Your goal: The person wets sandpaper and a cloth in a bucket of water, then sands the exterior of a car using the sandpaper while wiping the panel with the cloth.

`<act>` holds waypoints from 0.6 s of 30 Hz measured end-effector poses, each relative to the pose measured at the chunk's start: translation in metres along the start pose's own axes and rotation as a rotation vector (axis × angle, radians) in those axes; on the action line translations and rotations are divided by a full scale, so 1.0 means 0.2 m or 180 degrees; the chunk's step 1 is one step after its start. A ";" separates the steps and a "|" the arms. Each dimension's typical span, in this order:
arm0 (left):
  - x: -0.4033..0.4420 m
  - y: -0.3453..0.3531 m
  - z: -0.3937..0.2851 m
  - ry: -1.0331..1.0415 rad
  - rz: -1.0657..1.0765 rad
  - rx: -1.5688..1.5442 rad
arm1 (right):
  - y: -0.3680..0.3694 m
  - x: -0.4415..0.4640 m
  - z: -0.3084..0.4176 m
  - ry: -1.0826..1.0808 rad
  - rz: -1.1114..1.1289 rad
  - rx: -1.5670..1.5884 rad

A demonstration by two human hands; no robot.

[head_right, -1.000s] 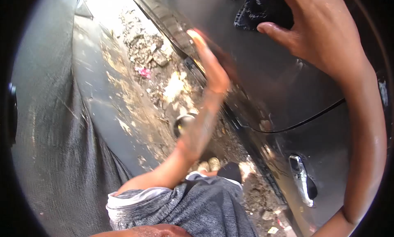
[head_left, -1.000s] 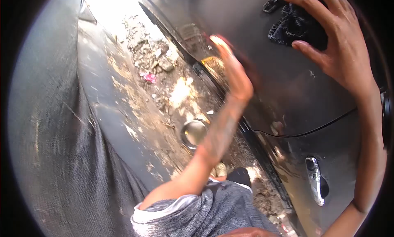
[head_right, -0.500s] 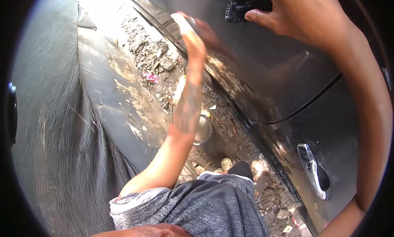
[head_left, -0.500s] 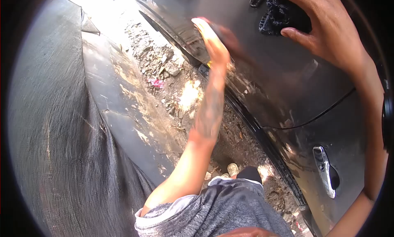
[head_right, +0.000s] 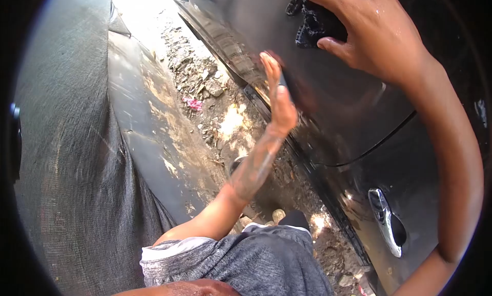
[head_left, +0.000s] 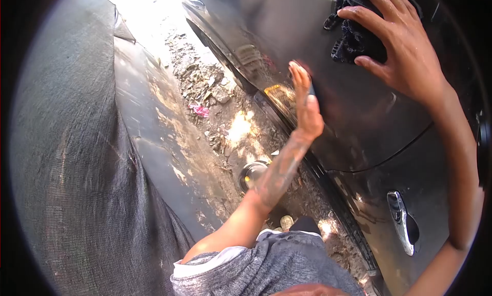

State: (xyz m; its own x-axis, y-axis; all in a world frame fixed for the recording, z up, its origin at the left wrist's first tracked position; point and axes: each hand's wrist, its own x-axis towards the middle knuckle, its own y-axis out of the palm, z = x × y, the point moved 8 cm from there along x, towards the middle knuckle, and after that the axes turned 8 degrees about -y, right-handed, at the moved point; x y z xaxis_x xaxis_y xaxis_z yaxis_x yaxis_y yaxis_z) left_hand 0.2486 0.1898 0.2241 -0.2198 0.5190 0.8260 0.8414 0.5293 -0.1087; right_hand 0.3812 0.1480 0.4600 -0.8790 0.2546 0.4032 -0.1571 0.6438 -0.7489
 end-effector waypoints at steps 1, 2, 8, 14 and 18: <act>0.09 -0.05 0.10 -0.0180 -0.0157 0.0040 | 0.01 0.00 0.00 0.0035 0.0044 0.0040; 0.20 -0.11 0.22 -0.0378 -0.0303 0.0091 | 0.02 0.00 0.00 0.0073 0.0094 0.0103; 0.08 -0.04 0.06 -0.0349 -0.0496 -0.0044 | 0.03 0.00 -0.01 0.0098 0.0029 0.0151; 0.41 -0.17 0.73 -0.1246 -0.0716 -0.1831 | 0.00 0.00 0.00 0.0004 -0.0026 0.0248; 0.01 0.00 -0.09 -0.0042 0.0134 0.0231 | 0.01 0.00 0.00 0.0103 0.0026 0.0197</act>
State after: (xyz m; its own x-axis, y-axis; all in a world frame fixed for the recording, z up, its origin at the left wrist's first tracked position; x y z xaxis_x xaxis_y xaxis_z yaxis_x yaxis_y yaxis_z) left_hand 0.2577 0.1791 0.2362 -0.1919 0.5505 0.8125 0.8121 0.5539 -0.1835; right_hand 0.3805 0.1500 0.4596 -0.8654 0.2835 0.4131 -0.1784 0.5960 -0.7829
